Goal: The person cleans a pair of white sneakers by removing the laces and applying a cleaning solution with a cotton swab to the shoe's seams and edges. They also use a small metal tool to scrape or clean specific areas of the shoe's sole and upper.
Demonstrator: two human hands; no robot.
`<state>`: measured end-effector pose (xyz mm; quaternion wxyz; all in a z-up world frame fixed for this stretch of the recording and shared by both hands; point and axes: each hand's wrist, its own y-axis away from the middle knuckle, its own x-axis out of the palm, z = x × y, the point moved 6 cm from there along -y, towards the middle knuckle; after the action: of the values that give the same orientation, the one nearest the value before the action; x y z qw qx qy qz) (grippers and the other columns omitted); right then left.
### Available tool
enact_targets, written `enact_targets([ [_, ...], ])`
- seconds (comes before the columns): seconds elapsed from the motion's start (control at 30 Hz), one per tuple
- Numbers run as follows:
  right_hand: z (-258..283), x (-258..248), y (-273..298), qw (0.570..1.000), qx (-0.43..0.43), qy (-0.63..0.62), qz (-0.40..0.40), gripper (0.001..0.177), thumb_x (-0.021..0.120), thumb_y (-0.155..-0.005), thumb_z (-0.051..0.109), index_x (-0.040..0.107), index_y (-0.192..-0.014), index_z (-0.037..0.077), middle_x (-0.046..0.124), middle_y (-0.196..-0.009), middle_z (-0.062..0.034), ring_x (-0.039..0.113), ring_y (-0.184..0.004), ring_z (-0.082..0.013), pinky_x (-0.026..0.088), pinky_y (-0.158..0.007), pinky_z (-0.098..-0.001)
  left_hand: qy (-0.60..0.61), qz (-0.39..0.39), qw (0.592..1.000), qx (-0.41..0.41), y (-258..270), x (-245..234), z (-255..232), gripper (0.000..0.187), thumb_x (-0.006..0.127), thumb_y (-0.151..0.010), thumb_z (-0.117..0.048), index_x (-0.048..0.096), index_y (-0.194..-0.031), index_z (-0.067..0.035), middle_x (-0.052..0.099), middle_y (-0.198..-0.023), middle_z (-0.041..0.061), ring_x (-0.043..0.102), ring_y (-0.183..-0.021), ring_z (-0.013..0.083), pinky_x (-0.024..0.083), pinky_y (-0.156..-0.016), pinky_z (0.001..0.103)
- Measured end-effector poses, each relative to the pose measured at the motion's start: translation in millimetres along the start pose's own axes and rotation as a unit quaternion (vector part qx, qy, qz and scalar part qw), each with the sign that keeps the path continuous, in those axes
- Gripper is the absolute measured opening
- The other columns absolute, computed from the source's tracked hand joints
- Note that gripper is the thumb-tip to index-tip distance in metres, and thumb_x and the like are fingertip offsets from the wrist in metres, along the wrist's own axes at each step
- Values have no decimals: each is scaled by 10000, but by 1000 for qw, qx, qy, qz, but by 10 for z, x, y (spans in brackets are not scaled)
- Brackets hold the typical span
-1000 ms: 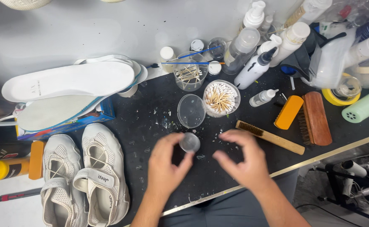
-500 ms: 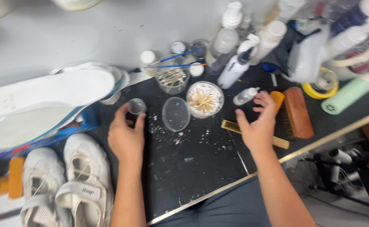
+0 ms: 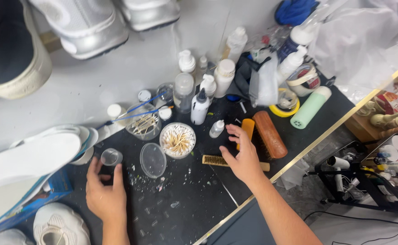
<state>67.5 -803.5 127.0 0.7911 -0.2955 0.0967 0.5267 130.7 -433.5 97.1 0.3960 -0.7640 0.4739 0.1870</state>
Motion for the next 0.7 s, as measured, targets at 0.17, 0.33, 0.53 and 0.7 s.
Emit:
enact_targets([
  [0.17, -25, -157, -42, 992, 119, 8, 33, 622, 744, -841, 74, 476, -1402, 62, 639, -1345, -124, 668, -1189, -238, 563, -850, -370, 6, 15, 999, -34, 13, 19, -7, 515, 781, -935, -290, 627, -1371, -65, 745, -1192, -3, 635, -827, 181, 508, -776, 367],
  [0.33, -60, -185, -32, 981, 172, 10, 84, 646, 745, -810, 63, 478, -1396, 112, 601, -1322, -97, 649, -1166, -218, 570, -601, -333, -24, 16, 999, -27, 3, 1, -82, 550, 802, -909, -298, 619, -1376, -71, 750, -1152, -10, 638, -865, 181, 503, -814, 366],
  [0.53, 43, -663, -533, 997, 29, -67, -22, 452, 659, -865, -20, 610, -1309, 53, 691, -1175, -116, 695, -1039, -216, 575, -820, -308, 70, -3, 996, -47, 122, 44, 47, 608, 786, -870, -201, 556, -1404, -22, 702, -1280, 82, 660, -966, 213, 507, -880, 371],
  [0.7, 460, -1740, -1950, 924, -265, 210, -176, 113, 698, -1034, 0, 646, -1133, 9, 703, -1082, -134, 710, -978, -244, 555, -868, -361, 112, -55, 992, 14, 480, 63, 172, 631, 779, -795, -84, 533, -1359, 58, 620, -1317, 247, 655, -1080, 305, 508, -949, 403],
])
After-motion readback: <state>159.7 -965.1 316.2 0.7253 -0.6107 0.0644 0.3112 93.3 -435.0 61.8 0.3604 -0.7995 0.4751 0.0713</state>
